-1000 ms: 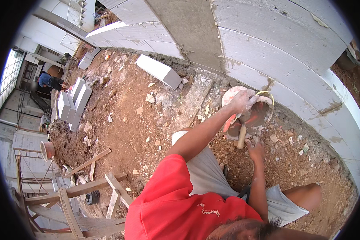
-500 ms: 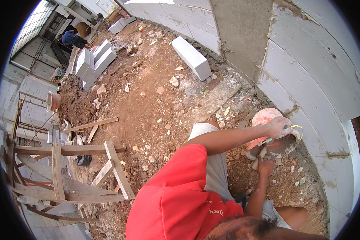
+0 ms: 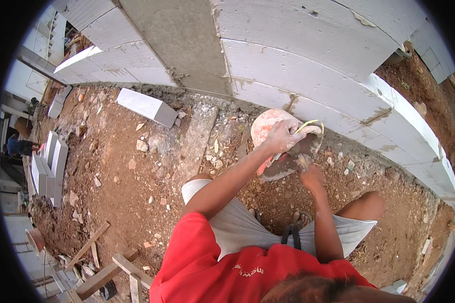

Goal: The person scoops cement from a bucket with a trowel and applies it to the joints of a white block wall. The person repeatedly dips the trowel into the bucket and spreads the cement along the wall seams.

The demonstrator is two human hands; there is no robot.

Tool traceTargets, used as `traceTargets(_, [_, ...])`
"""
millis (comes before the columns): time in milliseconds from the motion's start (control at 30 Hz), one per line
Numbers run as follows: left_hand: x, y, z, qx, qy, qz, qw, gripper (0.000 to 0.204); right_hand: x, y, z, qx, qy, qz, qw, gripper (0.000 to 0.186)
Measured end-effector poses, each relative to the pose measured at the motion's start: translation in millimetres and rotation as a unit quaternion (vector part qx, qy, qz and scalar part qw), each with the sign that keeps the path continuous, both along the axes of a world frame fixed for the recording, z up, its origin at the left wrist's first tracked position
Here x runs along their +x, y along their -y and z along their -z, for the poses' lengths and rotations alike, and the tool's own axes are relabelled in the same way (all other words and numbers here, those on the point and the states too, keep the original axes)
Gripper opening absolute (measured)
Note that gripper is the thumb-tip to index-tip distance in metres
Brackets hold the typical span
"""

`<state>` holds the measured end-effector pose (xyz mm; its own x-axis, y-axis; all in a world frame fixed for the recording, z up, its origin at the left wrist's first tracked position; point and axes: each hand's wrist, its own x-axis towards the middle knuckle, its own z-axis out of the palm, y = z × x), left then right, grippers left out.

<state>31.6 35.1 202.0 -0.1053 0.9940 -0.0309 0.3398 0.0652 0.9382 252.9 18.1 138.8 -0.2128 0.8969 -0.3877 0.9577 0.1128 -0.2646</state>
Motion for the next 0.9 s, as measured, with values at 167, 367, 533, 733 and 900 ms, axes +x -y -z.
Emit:
traceTargets(167, [7, 5, 1, 0.017, 0.108, 0.031, 0.994, 0.048, -6, 22, 1, -0.049, -0.034, -0.048, 0.997, 0.046])
traceTargets(367, [5, 19, -12, 0.041, 0.181, 0.1, 0.978, 0.044, -6, 22, -47, -0.406, -0.275, 0.076, 0.868, 0.047])
traceTargets(533, [-22, 26, -37, 0.048, 0.357, 0.079, 0.93, 0.039, 23, 36, -36, -0.612, -0.503, 0.147, 0.593, 0.053])
traceTargets(733, [-61, 13, -47, 0.081, 0.437, -0.063, 0.893, 0.01, 40, 74, -45, -0.585, -0.658, 0.168, 0.444, 0.068])
traceTargets(900, [-82, 2, -40, 0.075, 0.527, -0.13, 0.837, 0.013, 58, 65, -59, -0.575, -0.677, 0.156, 0.433, 0.072])
